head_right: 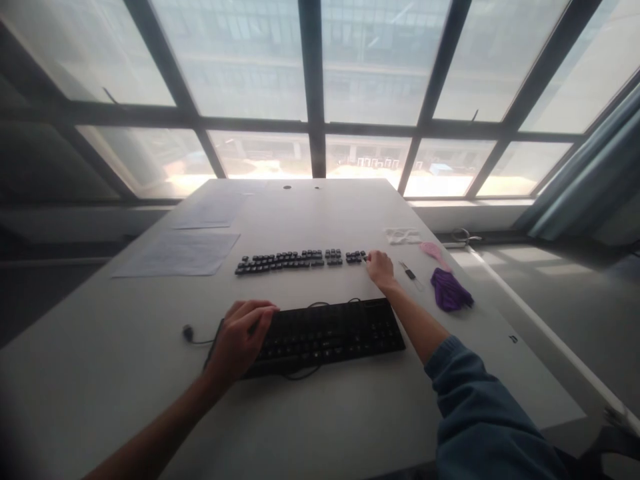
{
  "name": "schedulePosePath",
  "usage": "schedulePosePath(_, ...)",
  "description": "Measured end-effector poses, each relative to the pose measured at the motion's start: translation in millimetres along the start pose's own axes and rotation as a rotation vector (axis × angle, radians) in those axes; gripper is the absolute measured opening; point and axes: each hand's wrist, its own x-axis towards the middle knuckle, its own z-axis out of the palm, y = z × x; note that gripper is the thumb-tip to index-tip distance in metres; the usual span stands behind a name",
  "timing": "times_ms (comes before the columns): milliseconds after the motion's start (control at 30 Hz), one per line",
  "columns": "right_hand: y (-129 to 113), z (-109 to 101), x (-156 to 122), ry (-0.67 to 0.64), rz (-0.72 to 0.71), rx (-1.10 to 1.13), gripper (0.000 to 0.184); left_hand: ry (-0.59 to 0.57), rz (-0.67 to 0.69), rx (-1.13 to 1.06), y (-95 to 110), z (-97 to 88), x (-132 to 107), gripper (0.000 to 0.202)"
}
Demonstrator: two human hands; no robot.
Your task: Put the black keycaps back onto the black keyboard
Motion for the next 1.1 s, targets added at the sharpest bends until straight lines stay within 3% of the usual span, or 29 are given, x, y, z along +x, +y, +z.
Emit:
schedulePosePath(100, 12.3, -23.4, -32.8, 0.035, 0.003, 0.056, 0.023, 0.067, 0.005, 0.021, -22.9, -21.7, -6.1, 0.028)
schedulePosePath(200, 31.9, -45.5, -86.9, 0.038, 0.032, 0.125, 0.031, 0.116, -0.001, 0.054, -50.8, -38.6, -13.0, 0.028)
schedulePosePath(267, 43.3, -53.7, -125.3, 0.056, 0.119, 0.305, 0.035, 0.107, -0.013, 0.071, -69.0, -43.3, -17.9, 0.028)
schedulePosePath(400, 51.1, -54.3, -176.7, 0.111, 0.238, 0.369, 0.036, 0.061, -0.049, 0.062, -92.7, -42.5, -25.3, 0.03)
schedulePosePath(633, 41.3, -49.2, -186.0, 0.139, 0.263, 0.279, 0.035, 0.071, -0.091, 0.023, -97.8, -45.6, -29.0, 0.028)
schedulePosePath(900, 26.6, -51.2, -185.8, 0.135, 0.068, -0.033, 0.029, 0.055, -0.125, -0.023, -94.3, -45.7, -32.6, 0.027)
schedulePosePath(1100, 26.7, -42.6, -189.9, 0.191, -0.044, -0.134, 0.03, 0.066, -0.118, -0.027, -87.8, -48.5, -31.8, 0.027)
